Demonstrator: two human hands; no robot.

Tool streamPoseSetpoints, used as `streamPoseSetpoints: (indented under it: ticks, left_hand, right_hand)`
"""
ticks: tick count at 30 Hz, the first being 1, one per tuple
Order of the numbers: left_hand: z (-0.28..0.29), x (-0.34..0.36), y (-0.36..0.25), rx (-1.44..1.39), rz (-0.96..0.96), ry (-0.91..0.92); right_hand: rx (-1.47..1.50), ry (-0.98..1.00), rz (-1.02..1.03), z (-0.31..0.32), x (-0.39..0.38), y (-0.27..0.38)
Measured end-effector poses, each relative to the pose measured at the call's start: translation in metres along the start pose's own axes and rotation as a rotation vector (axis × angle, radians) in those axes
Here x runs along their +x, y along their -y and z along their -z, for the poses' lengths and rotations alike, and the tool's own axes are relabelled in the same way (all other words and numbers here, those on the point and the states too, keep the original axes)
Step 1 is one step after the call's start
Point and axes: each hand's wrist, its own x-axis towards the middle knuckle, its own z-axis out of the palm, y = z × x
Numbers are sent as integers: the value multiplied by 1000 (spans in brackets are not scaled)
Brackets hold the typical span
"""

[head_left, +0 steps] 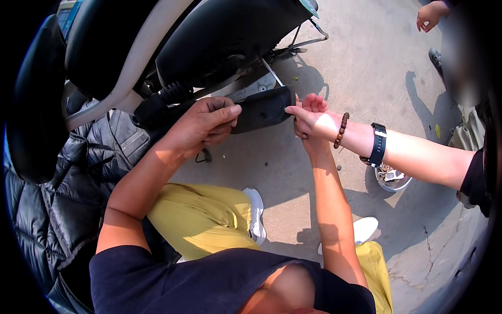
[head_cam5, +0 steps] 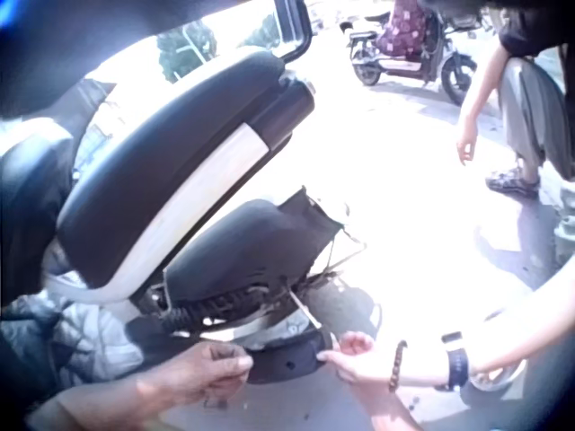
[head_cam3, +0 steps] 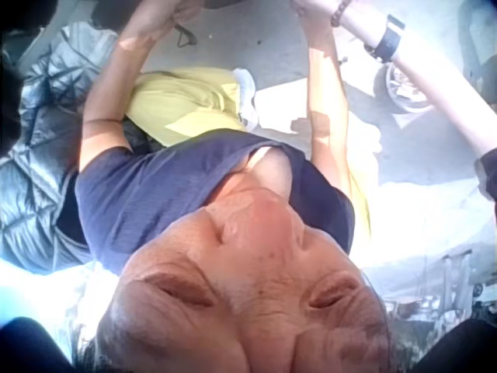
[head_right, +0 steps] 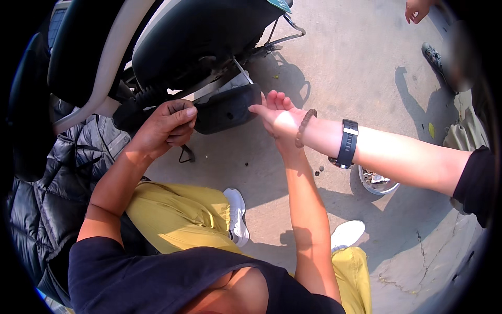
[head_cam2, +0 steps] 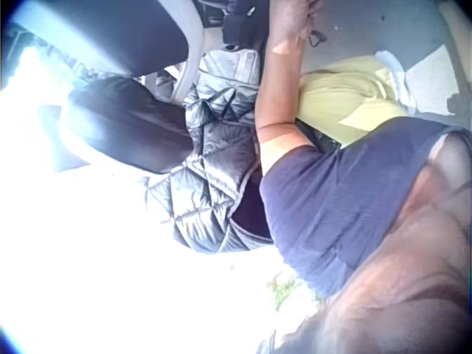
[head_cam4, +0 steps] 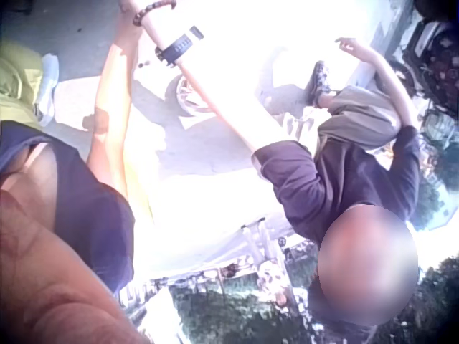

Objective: The person uses a screwdriver to remove and install screws on the rear fender of a scooter. They select screws from a metal bowl, loosen fasteners, and tighten them while working on the scooter's rear assembly.

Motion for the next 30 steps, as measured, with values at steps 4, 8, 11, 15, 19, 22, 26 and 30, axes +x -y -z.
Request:
streamPoseSetpoints:
  ticks: [4,8,11,15,19,22,26,30]
  left_hand:
    - [-4,-10,9,105,62,220]
    - [-35,2,46,-23,348,397]
    - [-57,38,115,-2,527,360]
    - [-85,95,183,-272,467,83]
    - [-123,139,183,-571,403,126]
    - [-154,146,196,-577,431,315]
    - [-209,144,199,-547,384,290]
    - [-237,150,200,-616,316,133]
  right_hand:
    - [-899,121,324,2,-26,-17]
    - [-992,116,332,10,-55,-17]
    - [-1021,28,260,51,-74,23]
    - [-1168,-223,186,53,-138,41]
    - [-1307,-512,95,42,-231,69]
    - [-1391,-615,72,26,-282,74]
    - [-1465,-686,63,14,-328,83]
    - [-1512,-570,-78,-3,-343,112]
